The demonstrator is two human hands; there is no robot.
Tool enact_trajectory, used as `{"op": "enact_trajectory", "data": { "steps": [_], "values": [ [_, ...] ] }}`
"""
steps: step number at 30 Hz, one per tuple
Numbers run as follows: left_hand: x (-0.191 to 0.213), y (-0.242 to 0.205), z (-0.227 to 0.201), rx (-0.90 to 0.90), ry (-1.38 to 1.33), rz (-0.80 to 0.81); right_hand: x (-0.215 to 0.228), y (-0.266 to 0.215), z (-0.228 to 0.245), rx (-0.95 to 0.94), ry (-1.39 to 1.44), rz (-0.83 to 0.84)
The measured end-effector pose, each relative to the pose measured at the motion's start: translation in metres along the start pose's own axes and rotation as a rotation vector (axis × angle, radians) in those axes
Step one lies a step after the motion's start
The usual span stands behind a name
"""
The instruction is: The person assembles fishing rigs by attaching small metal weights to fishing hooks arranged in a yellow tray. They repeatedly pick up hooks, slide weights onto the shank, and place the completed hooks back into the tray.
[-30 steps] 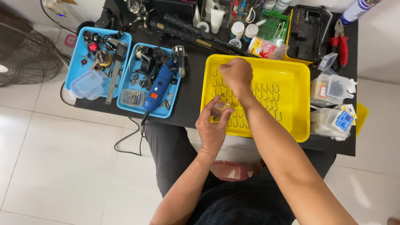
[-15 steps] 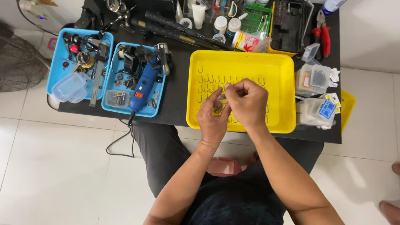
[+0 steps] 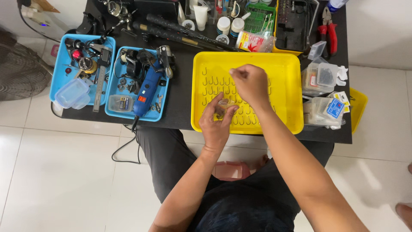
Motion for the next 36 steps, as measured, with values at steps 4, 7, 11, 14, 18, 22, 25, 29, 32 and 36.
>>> {"op": "enact_trajectory", "data": {
  "steps": [4,7,11,14,18,22,25,29,32,36],
  "values": [
    [0.008,-0.001,0.010,0.024,0.016,-0.023,-0.069,0.025,-0.044,-0.168,-0.146,0.143],
    [0.017,0.006,0.007,0.033,-0.013,-0.033,-0.090,0.038,-0.025,-0.155,-0.211,0.189],
    [0.024,0.016,0.003,0.017,0.019,-0.058,-0.102,0.043,-0.005,-0.147,-0.261,0.243],
    [0.030,0.021,0.000,0.002,0.030,-0.081,-0.116,0.045,-0.017,-0.099,-0.334,0.268],
    [0.037,0.022,-0.004,0.020,0.019,-0.084,-0.126,0.051,-0.030,-0.087,-0.400,0.277],
    [0.035,0.020,0.006,0.046,-0.001,-0.085,-0.105,0.049,-0.018,-0.197,-0.285,0.232],
    [0.036,0.021,-0.003,0.060,-0.030,-0.078,-0.084,0.037,-0.037,-0.258,0.099,0.043],
    [0.028,0.021,0.006,0.068,-0.039,-0.079,-0.024,0.004,0.029,-0.220,0.399,-0.024],
    [0.017,0.018,0.003,0.057,-0.044,-0.050,0.006,-0.015,0.049,-0.173,0.464,-0.019],
    [0.003,0.013,0.001,-0.010,0.012,-0.030,0.024,-0.029,0.054,-0.063,0.323,0.014]
  ]
}}
Point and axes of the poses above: each hand's wrist, its own y-axis towards the middle knuckle, its own x-axis out of the back of the hand, z = x × y, the point moved 7 cm from there along y, towards the middle knuckle, and after that the axes turned 13 degrees about x, right-handed, at the moved point
